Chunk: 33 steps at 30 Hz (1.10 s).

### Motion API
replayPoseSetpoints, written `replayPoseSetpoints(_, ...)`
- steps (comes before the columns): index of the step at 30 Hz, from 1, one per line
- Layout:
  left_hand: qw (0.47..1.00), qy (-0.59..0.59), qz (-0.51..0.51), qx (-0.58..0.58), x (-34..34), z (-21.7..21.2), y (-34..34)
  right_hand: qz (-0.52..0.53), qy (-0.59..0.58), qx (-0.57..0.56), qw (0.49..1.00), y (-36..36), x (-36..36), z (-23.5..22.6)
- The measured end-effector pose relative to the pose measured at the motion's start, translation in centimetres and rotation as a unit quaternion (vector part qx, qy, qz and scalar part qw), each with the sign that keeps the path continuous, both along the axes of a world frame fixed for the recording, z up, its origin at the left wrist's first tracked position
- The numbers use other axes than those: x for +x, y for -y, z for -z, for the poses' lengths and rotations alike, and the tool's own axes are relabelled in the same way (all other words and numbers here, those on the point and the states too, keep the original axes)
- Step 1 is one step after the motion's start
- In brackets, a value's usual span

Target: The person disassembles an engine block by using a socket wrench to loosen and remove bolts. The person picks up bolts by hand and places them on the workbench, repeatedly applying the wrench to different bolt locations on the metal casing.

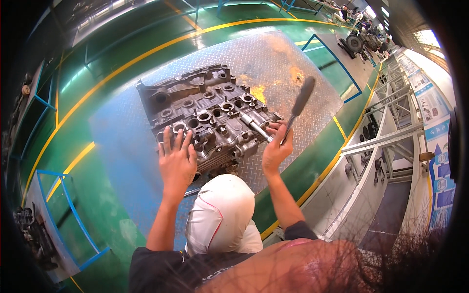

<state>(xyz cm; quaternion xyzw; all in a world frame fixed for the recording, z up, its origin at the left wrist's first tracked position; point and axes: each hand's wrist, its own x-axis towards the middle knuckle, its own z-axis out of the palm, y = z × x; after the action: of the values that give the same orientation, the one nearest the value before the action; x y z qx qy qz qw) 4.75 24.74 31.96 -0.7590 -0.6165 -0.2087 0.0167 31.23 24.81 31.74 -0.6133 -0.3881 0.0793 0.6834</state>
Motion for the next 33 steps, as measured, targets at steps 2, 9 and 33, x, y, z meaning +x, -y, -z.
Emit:
replayPoseSetpoints(2, 1.000, 0.015, 0.002, -0.001, 0.2, 0.3, -0.1, 0.033, -0.057, 0.008, 0.998, -0.1, -0.8, 0.0)
replayPoseSetpoints(9, 1.000, 0.007, 0.006, -0.012, -0.2, 0.1, 0.0, -0.215, 0.610, 0.097, 0.757, 1.6, 4.2, -0.4)
replayPoseSetpoints(33, 1.000, 0.017, 0.004, -0.013, -0.2, 0.3, -0.3, -0.034, -0.085, 0.012, 0.996, 0.8, -0.1, 0.6)
